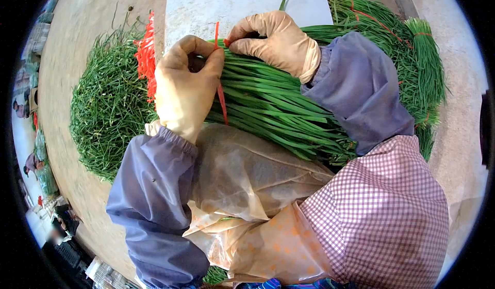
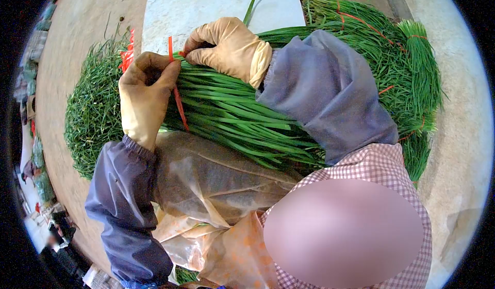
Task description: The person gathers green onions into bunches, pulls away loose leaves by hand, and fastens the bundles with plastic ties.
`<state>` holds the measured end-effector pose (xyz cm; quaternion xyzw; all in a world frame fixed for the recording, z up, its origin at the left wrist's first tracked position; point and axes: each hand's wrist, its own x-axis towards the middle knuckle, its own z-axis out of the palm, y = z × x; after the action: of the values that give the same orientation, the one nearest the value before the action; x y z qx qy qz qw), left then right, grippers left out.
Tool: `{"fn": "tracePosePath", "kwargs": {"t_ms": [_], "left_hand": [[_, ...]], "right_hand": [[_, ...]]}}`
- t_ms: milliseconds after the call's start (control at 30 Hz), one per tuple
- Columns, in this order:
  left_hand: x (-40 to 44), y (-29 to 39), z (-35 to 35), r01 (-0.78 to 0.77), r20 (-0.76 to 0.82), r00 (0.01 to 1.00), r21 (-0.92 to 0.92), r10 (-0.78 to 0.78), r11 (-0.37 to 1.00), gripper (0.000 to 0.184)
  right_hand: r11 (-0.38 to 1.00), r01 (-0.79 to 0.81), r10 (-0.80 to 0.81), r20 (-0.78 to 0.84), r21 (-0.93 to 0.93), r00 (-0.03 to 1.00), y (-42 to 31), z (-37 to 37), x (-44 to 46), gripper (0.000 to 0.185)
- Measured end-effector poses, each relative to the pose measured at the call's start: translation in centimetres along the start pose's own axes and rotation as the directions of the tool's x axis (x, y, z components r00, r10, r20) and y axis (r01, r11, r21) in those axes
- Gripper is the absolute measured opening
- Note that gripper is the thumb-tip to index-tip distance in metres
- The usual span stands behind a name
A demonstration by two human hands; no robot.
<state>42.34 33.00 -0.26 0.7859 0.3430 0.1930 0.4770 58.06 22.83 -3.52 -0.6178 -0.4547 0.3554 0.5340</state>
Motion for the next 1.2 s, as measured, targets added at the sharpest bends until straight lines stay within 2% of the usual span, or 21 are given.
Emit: {"fn": "tracePosePath", "kwargs": {"t_ms": [100,200,233,333,467,500,600,700,900,1000,1100,1200], "left_hand": [[-0.4,0.6,-0.5,0.073,0.159,0.985,-0.077,-0.060,0.994,0.014],[-0.2,2.3,-0.9,0.130,0.136,0.987,-0.334,-0.089,0.934,0.018],[0.1,1.8,-1.4,0.160,0.140,0.983,-0.331,-0.119,0.930,0.023],[1.2,0.8,-0.8,-0.050,0.119,0.992,-0.016,0.052,0.999,0.027],[2.2,3.0,-0.2,0.037,0.138,0.988,0.194,-0.064,0.980,0.023],[2.9,2.2,-0.2,-0.048,0.138,0.990,0.294,0.007,0.955,0.020],[3.5,1.8,0.0,0.087,0.162,0.981,0.130,-0.108,0.988,0.019],[3.5,1.5,0.1,0.124,0.188,0.975,0.003,-0.122,0.992,0.018],[3.4,1.0,0.8,-0.021,0.132,0.991,0.095,0.008,0.995,0.019],[3.3,0.8,0.8,-0.029,0.112,0.993,0.048,0.023,0.998,0.019],[3.3,0.8,0.8,0.036,0.110,0.993,-0.002,-0.035,0.999,0.019],[3.1,1.3,0.9,0.085,0.132,0.988,-0.063,-0.076,0.994,0.020]], "right_hand": [[0.989,0.022,-0.014,-0.056,0.149,0.998,0.5,-0.3,0.4,0.016],[0.979,-0.024,0.030,-0.029,0.203,0.999,0.9,-0.6,0.6,0.013],[0.980,-0.037,0.045,-0.037,0.197,0.998,0.7,-0.6,0.5,0.013],[0.982,-0.050,0.060,-0.047,0.185,0.997,0.3,-0.7,0.5,0.013],[0.974,-0.040,0.058,-0.072,0.223,0.996,0.7,-0.4,0.6,0.013],[0.970,-0.048,0.070,-0.088,0.237,0.994,0.7,-0.3,0.7,0.013],[0.965,-0.080,0.106,-0.092,0.251,0.990,0.4,-0.5,0.7,0.013],[0.980,-0.086,0.108,-0.115,0.181,0.988,0.2,-0.6,0.9,0.013],[0.980,-0.044,0.076,-0.157,0.193,0.985,0.8,-0.4,1.0,0.013],[0.985,-0.018,0.044,-0.150,0.172,0.988,0.7,-0.2,0.9,0.013],[0.983,-0.043,0.070,-0.147,0.181,0.987,0.9,-0.2,0.9,0.013],[0.998,-0.002,0.014,-0.178,0.065,0.984,0.8,-0.1,0.8,0.013]]}}
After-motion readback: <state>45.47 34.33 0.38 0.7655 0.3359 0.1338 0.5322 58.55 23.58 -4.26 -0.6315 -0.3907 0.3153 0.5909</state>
